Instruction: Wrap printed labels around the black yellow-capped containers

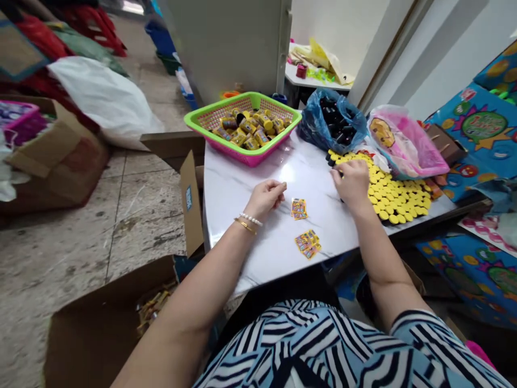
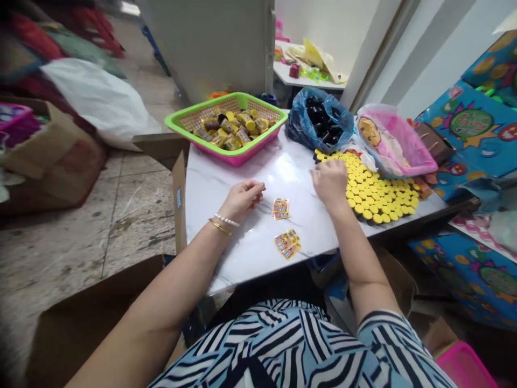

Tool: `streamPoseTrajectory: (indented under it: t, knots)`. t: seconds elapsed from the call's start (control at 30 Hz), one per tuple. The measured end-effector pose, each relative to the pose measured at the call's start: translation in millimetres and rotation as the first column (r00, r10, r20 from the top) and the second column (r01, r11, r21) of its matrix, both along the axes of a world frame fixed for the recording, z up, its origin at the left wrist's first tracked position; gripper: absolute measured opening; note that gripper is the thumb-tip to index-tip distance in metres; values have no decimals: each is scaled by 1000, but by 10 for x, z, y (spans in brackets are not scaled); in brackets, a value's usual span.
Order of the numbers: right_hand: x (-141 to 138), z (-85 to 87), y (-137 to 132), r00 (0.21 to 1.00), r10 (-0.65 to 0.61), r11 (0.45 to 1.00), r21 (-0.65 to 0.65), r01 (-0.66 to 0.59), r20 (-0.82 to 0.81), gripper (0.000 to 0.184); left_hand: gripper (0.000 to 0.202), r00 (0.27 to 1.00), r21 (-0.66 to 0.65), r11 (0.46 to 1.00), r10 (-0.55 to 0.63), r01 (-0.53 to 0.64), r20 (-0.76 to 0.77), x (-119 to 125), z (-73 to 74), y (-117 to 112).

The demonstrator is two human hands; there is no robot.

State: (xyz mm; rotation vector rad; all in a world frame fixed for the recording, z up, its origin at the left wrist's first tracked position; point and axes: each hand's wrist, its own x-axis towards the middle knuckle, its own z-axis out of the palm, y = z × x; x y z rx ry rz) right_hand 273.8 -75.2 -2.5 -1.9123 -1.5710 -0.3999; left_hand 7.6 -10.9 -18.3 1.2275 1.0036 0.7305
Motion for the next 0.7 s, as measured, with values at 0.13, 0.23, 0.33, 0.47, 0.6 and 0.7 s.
streamPoseTrajectory:
  t: [0.13, 0.23, 0.33, 0.47, 0.6, 0.7]
  knots:
    - [382, -386, -404, 975, -196, 959, -190, 212, 100, 29, 30, 985, 220, 971, -56, 91, -160, 38, -86, -33]
    - [358, -540, -546, 977, -183, 956, -210, 204, 112, 32, 18, 939, 480, 841, -88, 249, -332, 51, -130, -97]
    - [244, -644, -651, 969, -209, 953, -193, 232, 133, 32, 12, 889, 616, 691, -83, 377, -451, 57, -167, -134]
    - [173, -753, -710, 967, -222, 950, -198, 244, 127, 28, 21, 827, 652, 588, -51, 479, -561, 88, -289, -134]
    - [190, -796, -697, 973, -218, 960, -163, 228, 74, 21, 6, 789, 647, 570, -3, 507, -615, 167, -421, -189]
    - [205, -808, -690, 977, -205, 971, -112, 210, 56, 19, 7, 803, 669, 555, 4, 494, -596, 219, -452, -245]
